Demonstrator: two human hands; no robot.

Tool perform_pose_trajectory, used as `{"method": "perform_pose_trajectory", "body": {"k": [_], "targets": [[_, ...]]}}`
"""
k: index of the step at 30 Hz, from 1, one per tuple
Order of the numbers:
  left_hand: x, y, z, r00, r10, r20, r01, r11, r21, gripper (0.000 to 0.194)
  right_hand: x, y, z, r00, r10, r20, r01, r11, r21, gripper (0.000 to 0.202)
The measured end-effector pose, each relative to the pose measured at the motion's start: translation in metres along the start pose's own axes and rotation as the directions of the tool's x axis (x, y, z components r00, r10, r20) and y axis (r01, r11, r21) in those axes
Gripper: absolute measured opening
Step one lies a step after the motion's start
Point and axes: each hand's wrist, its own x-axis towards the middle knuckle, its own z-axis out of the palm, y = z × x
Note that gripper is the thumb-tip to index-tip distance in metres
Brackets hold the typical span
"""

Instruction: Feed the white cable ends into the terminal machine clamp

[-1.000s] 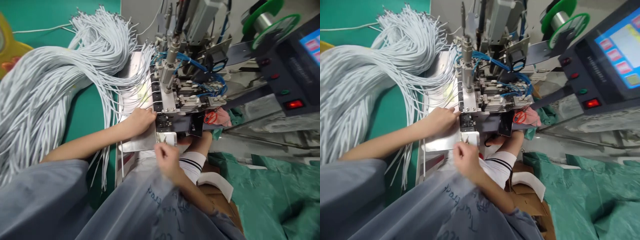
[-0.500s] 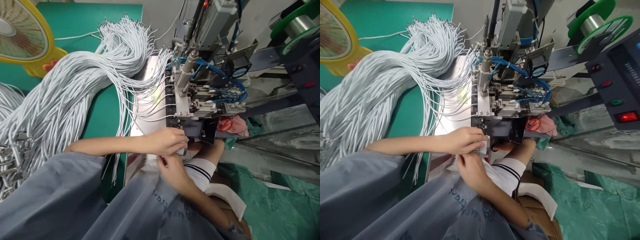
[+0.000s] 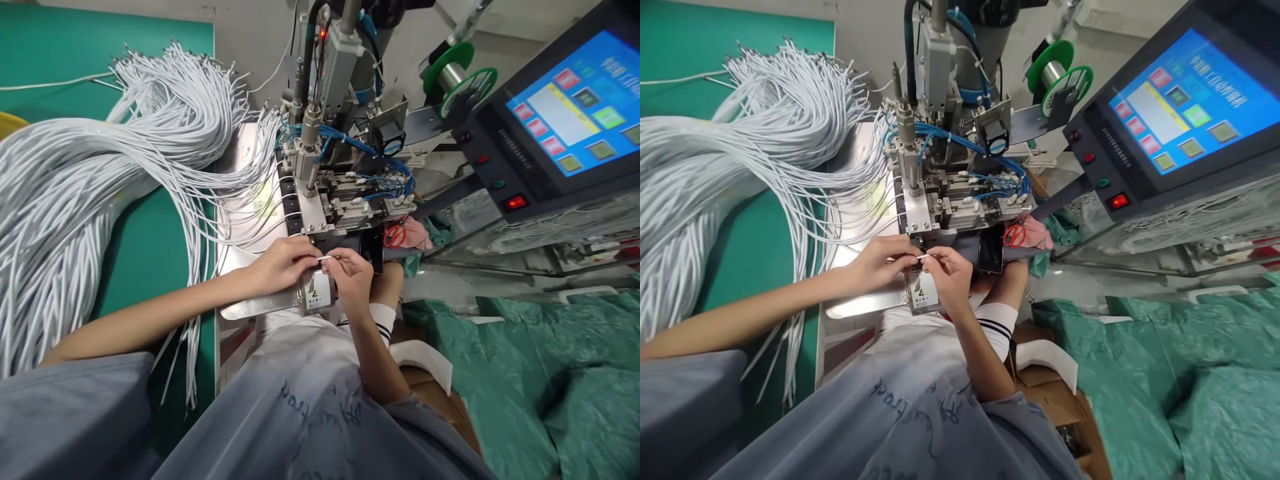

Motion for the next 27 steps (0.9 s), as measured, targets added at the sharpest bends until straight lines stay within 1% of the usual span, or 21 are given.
{"method": "perform_pose_trajectory", "body": {"k": [3, 6, 8, 10, 14, 16, 19, 23, 25, 27], "targets": [[0.001, 0.0, -0.002, 0.999, 0.038, 0.029, -0.038, 0.999, 0.008, 0.02, 0.002, -0.001, 0.0, 0.996, -0.086, 0.01, 0.085, 0.996, 0.012, 0.01], [0.001, -0.002, -0.002, 0.997, 0.049, 0.067, -0.049, 0.999, -0.006, 0.023, 0.007, -0.005, -0.005, 0.986, -0.16, 0.045, 0.162, 0.985, -0.051, 0.007], [0.002, -0.001, -0.002, 0.998, 0.039, 0.045, -0.038, 0.999, -0.008, 0.022, 0.008, -0.009, -0.007, 0.979, -0.197, 0.057, 0.203, 0.969, -0.139, 0.008], [0.001, 0.0, -0.001, 1.0, 0.016, -0.004, -0.016, 1.0, -0.011, 0.02, 0.006, -0.012, -0.006, 0.976, -0.214, 0.047, 0.219, 0.946, -0.237, 0.011], [0.001, 0.001, 0.001, 0.998, -0.032, -0.056, 0.03, 0.999, -0.035, 0.018, -0.003, -0.013, 0.005, 0.959, -0.278, -0.044, 0.236, 0.88, -0.412, 0.015], [0.0, 0.0, 0.001, 0.997, -0.045, -0.07, 0.043, 0.999, -0.028, 0.017, -0.006, -0.013, 0.01, 0.944, -0.32, -0.075, 0.253, 0.854, -0.455, 0.017], [0.0, -0.002, 0.0, 0.997, -0.039, -0.073, 0.039, 0.999, -0.003, 0.014, -0.006, -0.014, 0.011, 0.952, -0.301, -0.053, 0.247, 0.859, -0.449, 0.017], [0.0, -0.002, 0.0, 0.997, -0.038, -0.061, 0.037, 0.999, -0.012, 0.012, 0.0, -0.018, 0.003, 0.971, -0.236, 0.043, 0.233, 0.892, -0.388, 0.022], [0.0, -0.001, 0.002, 0.995, -0.074, -0.072, 0.07, 0.996, -0.061, 0.012, 0.002, -0.017, 0.002, 0.976, -0.214, 0.044, 0.216, 0.918, -0.333, 0.024], [-0.001, -0.001, 0.005, 0.99, -0.123, -0.068, 0.113, 0.984, -0.138, 0.015, 0.001, -0.012, 0.006, 0.981, -0.193, 0.009, 0.188, 0.944, -0.27, 0.024]]}}
